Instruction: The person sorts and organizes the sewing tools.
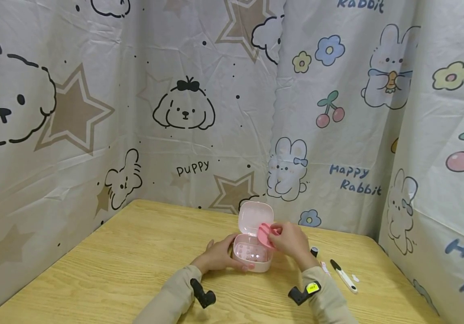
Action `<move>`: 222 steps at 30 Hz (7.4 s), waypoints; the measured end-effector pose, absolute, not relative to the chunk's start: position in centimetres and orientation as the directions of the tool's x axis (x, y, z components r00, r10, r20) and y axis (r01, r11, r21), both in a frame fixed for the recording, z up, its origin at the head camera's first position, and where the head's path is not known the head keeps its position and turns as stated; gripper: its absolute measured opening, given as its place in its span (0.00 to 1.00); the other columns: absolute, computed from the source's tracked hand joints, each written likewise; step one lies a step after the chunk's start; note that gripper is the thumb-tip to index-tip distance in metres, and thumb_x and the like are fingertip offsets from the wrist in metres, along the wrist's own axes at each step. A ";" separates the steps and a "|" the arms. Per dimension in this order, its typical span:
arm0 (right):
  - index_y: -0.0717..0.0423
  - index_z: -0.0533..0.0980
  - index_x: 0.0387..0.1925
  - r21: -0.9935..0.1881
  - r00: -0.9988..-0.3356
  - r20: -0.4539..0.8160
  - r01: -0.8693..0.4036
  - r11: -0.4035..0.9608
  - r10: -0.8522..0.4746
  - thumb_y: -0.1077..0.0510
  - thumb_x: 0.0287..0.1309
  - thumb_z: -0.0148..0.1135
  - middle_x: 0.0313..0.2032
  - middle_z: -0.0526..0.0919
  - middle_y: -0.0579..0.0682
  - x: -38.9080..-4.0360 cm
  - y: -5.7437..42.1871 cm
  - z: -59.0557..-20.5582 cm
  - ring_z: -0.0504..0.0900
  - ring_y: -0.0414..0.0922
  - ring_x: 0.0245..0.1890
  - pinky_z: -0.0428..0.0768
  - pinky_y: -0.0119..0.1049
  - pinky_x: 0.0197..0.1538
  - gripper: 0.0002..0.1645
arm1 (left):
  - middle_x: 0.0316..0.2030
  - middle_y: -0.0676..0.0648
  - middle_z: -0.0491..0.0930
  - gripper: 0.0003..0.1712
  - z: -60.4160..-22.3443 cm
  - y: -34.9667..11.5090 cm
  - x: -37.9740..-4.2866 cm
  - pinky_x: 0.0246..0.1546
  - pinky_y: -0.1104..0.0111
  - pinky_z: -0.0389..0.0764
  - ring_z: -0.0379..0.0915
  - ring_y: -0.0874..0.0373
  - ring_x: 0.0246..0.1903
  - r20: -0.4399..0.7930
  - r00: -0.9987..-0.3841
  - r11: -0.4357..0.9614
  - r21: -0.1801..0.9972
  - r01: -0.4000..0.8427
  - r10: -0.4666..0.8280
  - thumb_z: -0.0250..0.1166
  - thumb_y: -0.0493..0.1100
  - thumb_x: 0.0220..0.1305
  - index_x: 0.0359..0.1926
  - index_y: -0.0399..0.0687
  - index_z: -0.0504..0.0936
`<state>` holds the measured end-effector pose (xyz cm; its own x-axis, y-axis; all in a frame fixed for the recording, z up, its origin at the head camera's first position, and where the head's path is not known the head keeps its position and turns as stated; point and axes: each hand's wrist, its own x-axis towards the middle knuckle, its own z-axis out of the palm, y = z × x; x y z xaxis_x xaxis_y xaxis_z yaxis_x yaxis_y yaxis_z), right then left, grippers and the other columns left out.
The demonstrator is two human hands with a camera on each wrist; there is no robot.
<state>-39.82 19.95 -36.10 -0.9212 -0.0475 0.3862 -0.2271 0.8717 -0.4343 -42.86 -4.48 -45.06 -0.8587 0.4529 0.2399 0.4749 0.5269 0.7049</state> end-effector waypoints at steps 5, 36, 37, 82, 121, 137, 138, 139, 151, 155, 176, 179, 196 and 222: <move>0.58 0.86 0.52 -0.456 -0.933 0.359 -0.200 0.867 -0.026 0.53 0.56 0.72 0.35 0.85 0.49 -39.9 20.7 -35.7 0.78 0.47 0.34 0.74 0.40 0.34 0.23 | 0.73 0.45 0.67 0.68 -45.0 -4.5 -42.8 0.71 0.33 0.34 0.62 0.42 0.71 0.242 -0.860 0.530 0.703 0.474 0.449 0.84 0.65 0.42 0.79 0.48 0.61; 0.59 0.83 0.51 -0.431 -0.980 0.197 -0.087 0.898 -0.001 0.51 0.54 0.75 0.43 0.82 0.57 -39.4 24.9 -35.0 0.77 0.52 0.36 0.77 0.41 0.34 0.24 | 0.73 0.45 0.68 0.67 -45.0 -4.5 -42.8 0.71 0.33 0.35 0.62 0.42 0.71 0.245 -0.859 0.522 0.708 0.475 0.450 0.85 0.64 0.42 0.78 0.48 0.62; 0.59 0.84 0.50 -0.430 -0.982 0.191 -0.085 0.899 -0.002 0.51 0.53 0.75 0.42 0.82 0.56 -39.4 24.9 -35.0 0.77 0.52 0.36 0.77 0.41 0.33 0.24 | 0.73 0.45 0.68 0.67 -45.0 -4.5 -42.8 0.71 0.33 0.35 0.62 0.42 0.71 0.244 -0.859 0.523 0.708 0.475 0.450 0.85 0.64 0.42 0.78 0.48 0.62; 0.55 0.84 0.49 -0.374 -0.998 0.022 -0.059 0.926 -0.055 0.57 0.49 0.75 0.37 0.82 0.52 -39.7 25.4 -37.8 0.77 0.50 0.34 0.76 0.41 0.34 0.22 | 0.73 0.46 0.68 0.66 -44.7 -4.5 -42.4 0.71 0.34 0.34 0.62 0.42 0.71 0.242 -0.861 0.542 0.693 0.476 0.447 0.84 0.64 0.43 0.78 0.49 0.62; 0.53 0.83 0.46 -0.311 -0.993 0.056 -0.113 0.944 -0.101 0.57 0.46 0.74 0.39 0.83 0.53 -39.9 25.7 -39.0 0.76 0.50 0.32 0.73 0.41 0.31 0.21 | 0.72 0.47 0.69 0.64 -44.8 -4.5 -42.4 0.71 0.34 0.34 0.61 0.43 0.72 0.238 -0.865 0.532 0.707 0.466 0.443 0.84 0.63 0.44 0.78 0.51 0.63; 0.54 0.82 0.49 -0.307 -0.993 0.043 -0.116 0.945 -0.109 0.59 0.45 0.71 0.40 0.81 0.54 -40.2 25.7 -39.2 0.76 0.51 0.35 0.73 0.41 0.33 0.25 | 0.73 0.46 0.68 0.67 -44.9 -4.5 -42.6 0.71 0.34 0.33 0.60 0.43 0.72 0.253 -0.859 0.526 0.703 0.480 0.445 0.84 0.65 0.42 0.79 0.49 0.62; 0.54 0.82 0.50 -0.311 -0.994 0.039 -0.112 0.944 -0.105 0.59 0.45 0.71 0.40 0.81 0.54 -40.2 25.7 -39.2 0.76 0.51 0.35 0.73 0.41 0.33 0.25 | 0.73 0.46 0.68 0.67 -44.9 -4.5 -42.6 0.71 0.34 0.34 0.61 0.43 0.72 0.253 -0.859 0.526 0.703 0.479 0.445 0.84 0.65 0.42 0.79 0.49 0.62; 0.54 0.82 0.50 -0.312 -0.994 0.037 -0.111 0.944 -0.105 0.59 0.45 0.71 0.40 0.81 0.54 -40.1 25.7 -39.2 0.76 0.51 0.35 0.73 0.41 0.33 0.25 | 0.73 0.46 0.68 0.67 -44.9 -4.5 -42.5 0.71 0.34 0.34 0.61 0.43 0.72 0.252 -0.860 0.526 0.703 0.478 0.444 0.84 0.65 0.42 0.79 0.49 0.62; 0.54 0.81 0.51 -0.307 -0.995 0.014 -0.101 0.946 -0.101 0.58 0.49 0.71 0.41 0.81 0.54 -40.2 25.7 -39.2 0.76 0.51 0.35 0.74 0.41 0.34 0.24 | 0.73 0.46 0.68 0.67 -44.8 -4.5 -42.5 0.71 0.34 0.34 0.62 0.42 0.71 0.248 -0.859 0.530 0.700 0.479 0.448 0.84 0.64 0.43 0.79 0.48 0.61; 0.55 0.81 0.50 -0.304 -0.994 0.019 -0.109 0.946 -0.108 0.57 0.49 0.71 0.42 0.82 0.54 -40.2 25.7 -39.2 0.76 0.51 0.35 0.75 0.42 0.35 0.23 | 0.73 0.46 0.68 0.66 -44.8 -4.5 -42.6 0.71 0.34 0.33 0.61 0.43 0.72 0.248 -0.859 0.527 0.702 0.478 0.449 0.84 0.65 0.42 0.78 0.49 0.62; 0.58 0.83 0.48 -0.350 -0.988 0.130 -0.128 0.928 -0.087 0.55 0.53 0.68 0.38 0.83 0.55 -39.5 26.3 -37.6 0.77 0.50 0.34 0.76 0.43 0.34 0.21 | 0.73 0.47 0.68 0.66 -45.1 -4.5 -42.7 0.71 0.34 0.33 0.59 0.44 0.73 0.252 -0.858 0.526 0.701 0.481 0.448 0.84 0.65 0.43 0.78 0.50 0.62; 0.60 0.82 0.49 -0.377 -0.983 0.176 -0.109 0.920 -0.044 0.56 0.54 0.68 0.37 0.83 0.54 -39.8 26.6 -37.5 0.78 0.50 0.33 0.77 0.44 0.33 0.21 | 0.73 0.47 0.68 0.65 -45.1 -4.5 -42.7 0.71 0.35 0.33 0.59 0.45 0.73 0.250 -0.858 0.527 0.701 0.480 0.450 0.84 0.65 0.43 0.78 0.51 0.62; 0.60 0.78 0.61 -0.453 -0.941 0.323 -0.060 0.889 0.101 0.64 0.56 0.60 0.50 0.82 0.64 -40.2 28.2 -37.7 0.81 0.60 0.45 0.80 0.57 0.41 0.28 | 0.73 0.47 0.68 0.66 -44.9 -4.6 -42.6 0.72 0.35 0.33 0.60 0.44 0.72 0.244 -0.860 0.535 0.698 0.477 0.448 0.84 0.66 0.43 0.78 0.50 0.62; 0.61 0.78 0.60 -0.497 -0.940 0.306 -0.021 0.868 0.152 0.63 0.56 0.62 0.55 0.80 0.68 -40.5 31.3 -40.9 0.79 0.66 0.52 0.75 0.64 0.40 0.27 | 0.73 0.47 0.68 0.65 -44.7 -4.6 -42.2 0.72 0.35 0.33 0.61 0.44 0.72 0.239 -0.862 0.538 0.698 0.472 0.447 0.83 0.66 0.44 0.78 0.50 0.62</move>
<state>-40.46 31.31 -40.85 -0.9396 0.1524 0.3065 -0.0213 0.8676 -0.4968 -42.25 -4.61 -44.69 -0.8621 0.4471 0.2386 0.4723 0.5381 0.6981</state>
